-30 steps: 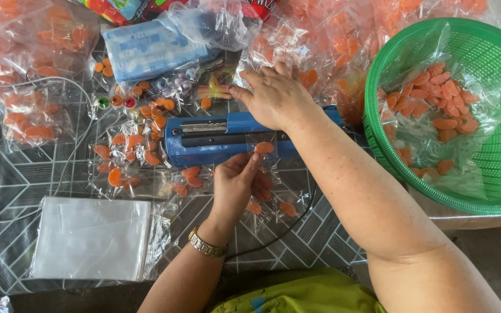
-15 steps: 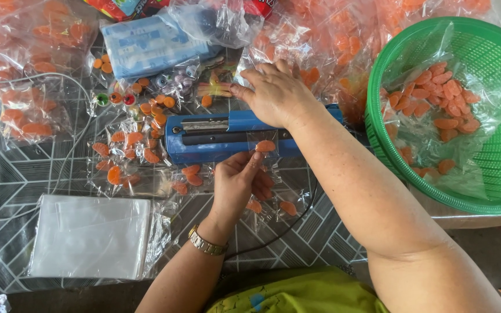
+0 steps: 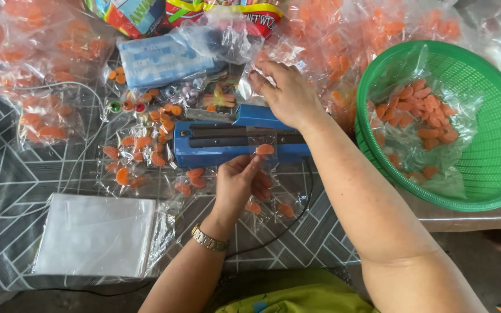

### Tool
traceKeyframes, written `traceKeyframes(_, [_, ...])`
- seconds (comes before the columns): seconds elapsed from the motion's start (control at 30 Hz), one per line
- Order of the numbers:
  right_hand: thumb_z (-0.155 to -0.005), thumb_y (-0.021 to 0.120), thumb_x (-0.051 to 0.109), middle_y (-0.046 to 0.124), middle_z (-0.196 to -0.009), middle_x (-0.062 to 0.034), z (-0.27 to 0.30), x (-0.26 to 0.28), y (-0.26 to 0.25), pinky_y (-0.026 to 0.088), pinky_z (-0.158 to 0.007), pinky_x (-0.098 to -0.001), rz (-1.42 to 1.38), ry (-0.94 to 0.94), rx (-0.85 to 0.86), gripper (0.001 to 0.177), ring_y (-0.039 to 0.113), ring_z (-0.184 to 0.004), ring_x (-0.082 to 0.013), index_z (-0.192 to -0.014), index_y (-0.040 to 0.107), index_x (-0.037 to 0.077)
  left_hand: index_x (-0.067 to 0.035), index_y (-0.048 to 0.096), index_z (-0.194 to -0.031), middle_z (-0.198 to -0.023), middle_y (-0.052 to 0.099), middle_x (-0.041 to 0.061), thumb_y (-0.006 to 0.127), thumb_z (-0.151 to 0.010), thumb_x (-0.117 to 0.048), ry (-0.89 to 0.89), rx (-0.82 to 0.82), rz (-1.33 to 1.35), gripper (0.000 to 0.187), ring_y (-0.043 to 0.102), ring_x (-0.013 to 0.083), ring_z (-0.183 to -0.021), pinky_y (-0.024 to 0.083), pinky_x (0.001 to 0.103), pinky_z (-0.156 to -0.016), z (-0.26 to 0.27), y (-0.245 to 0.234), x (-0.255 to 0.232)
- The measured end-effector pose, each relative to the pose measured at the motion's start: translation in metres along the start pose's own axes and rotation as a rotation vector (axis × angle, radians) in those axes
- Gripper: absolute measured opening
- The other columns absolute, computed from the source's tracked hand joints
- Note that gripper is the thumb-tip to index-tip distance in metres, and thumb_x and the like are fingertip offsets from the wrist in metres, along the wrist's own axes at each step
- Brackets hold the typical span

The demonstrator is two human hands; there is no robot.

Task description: The person is packaging small orange food items into plastic bags, sealing them with a blue impulse sealer, and trimming the edges with scissors.

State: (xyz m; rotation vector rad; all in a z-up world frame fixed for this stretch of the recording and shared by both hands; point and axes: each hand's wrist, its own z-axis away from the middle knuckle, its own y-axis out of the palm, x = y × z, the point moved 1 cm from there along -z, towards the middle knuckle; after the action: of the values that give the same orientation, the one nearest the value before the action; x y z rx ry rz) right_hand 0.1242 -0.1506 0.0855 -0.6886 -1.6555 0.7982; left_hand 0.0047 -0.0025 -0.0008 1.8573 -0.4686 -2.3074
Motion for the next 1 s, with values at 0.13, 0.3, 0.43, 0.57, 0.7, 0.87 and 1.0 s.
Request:
traceKeyframes(0.13, [-0.107, 0.044, 0.062, 0.068, -0.126, -0.0162, 0.002, -0.003, 0.001, 0.044, -0.107, -0.0526, -0.038, -0.036, -0.011, 0.061, 0.057, -0.126, -0.0363, -0.138, 0.062, 0.012, 0.02, 0.062, -0.117, -0.061, 0.07, 0.027, 0.06, -0.102, -0.016, -0.011, -0.008, -0.005, 0.04, 0.07, 0.032, -0.044, 0.06, 0.04, -0.038, -0.001, 0.0, -0.001])
traceKeyframes(0.3, [-0.109, 0.057, 0.011, 0.064, -0.121, -0.019, 0.02, -0.004, -0.012, 0.055, -0.098, -0.0431, -0.064, -0.656, -0.613, 0.025, 0.06, -0.116, -0.0328, -0.128, 0.06, -0.005, 0.004, 0.07, -0.101, -0.062, 0.071, 0.018, 0.059, -0.101, -0.028, -0.167, -0.014, -0.073, 0.034, 0.064, 0.0222, -0.043, 0.053, 0.029, -0.039, 0.004, 0.002, -0.018])
traceKeyframes(0.43, [-0.099, 0.066, 0.001, 0.066, -0.11, -0.0153, 0.083, 0.014, -0.011, 0.053, -0.088, -0.0431, -0.038, -0.851, -0.709, 0.016, 0.064, -0.096, -0.0316, -0.114, 0.072, -0.001, 0.017, 0.065, -0.114, -0.062, 0.07, 0.026, 0.059, -0.102, -0.016, -0.029, -0.012, -0.006, 0.036, 0.071, 0.0315, -0.045, 0.06, 0.039, -0.039, -0.003, -0.003, 0.003])
traceKeyframes(0.57, [-0.098, 0.06, 0.015, 0.066, -0.07, 0.0026, 0.121, -0.003, 0.019, 0.056, -0.054, -0.0278, 0.33, -0.545, -0.47, 0.027, 0.065, -0.054, -0.0179, -0.122, 0.074, 0.017, 0.016, 0.067, -0.111, -0.061, 0.07, 0.027, 0.06, -0.102, -0.018, -0.028, -0.014, -0.003, 0.036, 0.07, 0.0326, -0.045, 0.06, 0.04, -0.039, -0.003, -0.003, 0.002])
traceKeyframes(0.7, [-0.095, 0.053, 0.015, 0.066, -0.063, -0.0029, 0.129, -0.012, 0.032, 0.057, -0.047, -0.0375, 0.679, -0.3, -0.278, 0.055, 0.067, -0.051, -0.0215, -0.149, 0.058, 0.023, 0.017, 0.067, -0.109, -0.059, 0.069, 0.026, 0.06, -0.102, -0.018, -0.023, -0.023, -0.01, 0.036, 0.07, 0.0323, -0.043, 0.06, 0.04, -0.038, -0.004, -0.002, 0.003])
traceKeyframes(0.87, [-0.092, 0.053, 0.014, 0.073, -0.072, -0.0053, 0.126, -0.011, 0.036, 0.06, -0.051, -0.0388, 0.729, -0.19, -0.068, 0.059, 0.073, -0.058, -0.0235, -0.15, 0.053, 0.022, 0.016, 0.068, -0.109, -0.06, 0.069, 0.026, 0.058, -0.103, -0.018, -0.022, -0.012, -0.005, 0.036, 0.07, 0.0321, -0.044, 0.06, 0.039, -0.038, -0.004, -0.002, 0.007])
traceKeyframes(1.0, [-0.096, 0.048, 0.02, 0.07, -0.069, -0.0019, 0.113, -0.006, 0.038, 0.06, -0.052, -0.0396, 0.695, -0.193, -0.128, 0.054, 0.072, -0.057, -0.0231, -0.149, 0.053, 0.024, 0.016, 0.067, -0.108, -0.06, 0.069, 0.027, 0.056, -0.104, -0.018, -0.028, -0.016, -0.001, 0.036, 0.069, 0.0329, -0.044, 0.059, 0.039, -0.037, -0.006, -0.003, 0.01])
